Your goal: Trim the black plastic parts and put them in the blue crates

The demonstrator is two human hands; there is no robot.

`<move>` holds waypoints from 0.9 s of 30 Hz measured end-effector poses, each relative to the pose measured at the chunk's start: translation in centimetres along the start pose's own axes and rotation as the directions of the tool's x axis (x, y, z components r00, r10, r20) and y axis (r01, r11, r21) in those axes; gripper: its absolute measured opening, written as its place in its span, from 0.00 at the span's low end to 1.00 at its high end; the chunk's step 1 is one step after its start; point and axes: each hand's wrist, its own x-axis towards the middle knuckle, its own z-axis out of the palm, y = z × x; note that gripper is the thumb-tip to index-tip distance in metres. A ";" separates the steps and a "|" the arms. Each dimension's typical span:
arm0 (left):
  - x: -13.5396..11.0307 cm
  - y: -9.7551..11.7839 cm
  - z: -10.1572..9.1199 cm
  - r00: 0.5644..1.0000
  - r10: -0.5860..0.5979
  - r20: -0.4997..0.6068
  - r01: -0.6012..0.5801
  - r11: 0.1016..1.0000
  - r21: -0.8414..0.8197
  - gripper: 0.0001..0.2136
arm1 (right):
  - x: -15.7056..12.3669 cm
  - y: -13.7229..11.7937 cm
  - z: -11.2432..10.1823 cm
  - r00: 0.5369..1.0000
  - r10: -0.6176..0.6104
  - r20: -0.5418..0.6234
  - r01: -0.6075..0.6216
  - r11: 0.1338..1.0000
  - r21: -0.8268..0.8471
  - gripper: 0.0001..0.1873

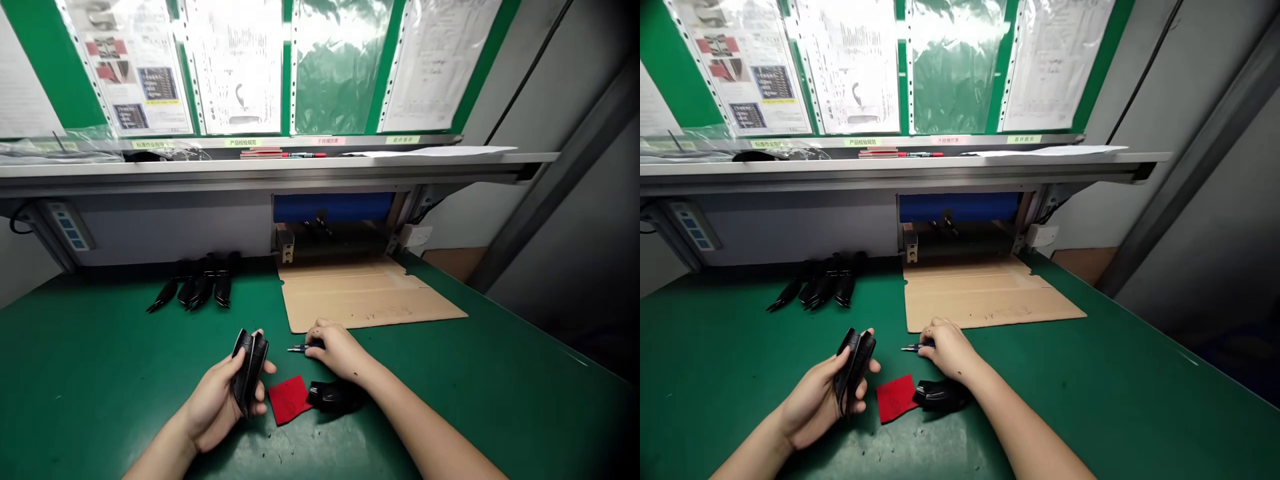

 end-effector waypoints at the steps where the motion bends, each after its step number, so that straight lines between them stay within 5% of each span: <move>1: -0.2 0.0 0.2 1.000 -0.010 0.008 0.010 1.000 0.011 0.24 | 0.0 -0.3 0.2 1.000 -0.011 -0.011 0.011 1.000 0.005 0.02; 7: -1.0 -0.2 0.5 0.998 -0.070 0.004 0.068 0.979 0.190 0.25 | -1.3 -3.8 0.7 0.988 -0.146 -0.039 0.149 0.986 0.075 0.09; 13: -1.4 -0.2 0.3 0.993 -0.114 0.030 0.090 0.900 0.427 0.21 | -2.4 -6.2 1.5 0.918 -0.395 0.034 0.396 0.916 -0.061 0.14; 17: -1.5 0.4 0.9 0.994 -0.077 0.071 0.021 0.810 0.586 0.16 | -2.4 -6.5 1.3 0.897 -0.438 0.059 0.441 0.884 -0.156 0.16; 22: -1.8 0.6 1.3 0.983 -0.146 0.110 0.048 0.787 0.615 0.17 | -2.4 -6.8 1.2 0.892 -0.442 0.095 0.446 0.829 -0.337 0.35; 27: -2.3 0.6 1.7 0.975 -0.174 0.139 0.046 0.769 0.638 0.19 | -2.4 -7.2 1.6 0.888 -0.456 0.067 0.439 0.792 -0.424 0.41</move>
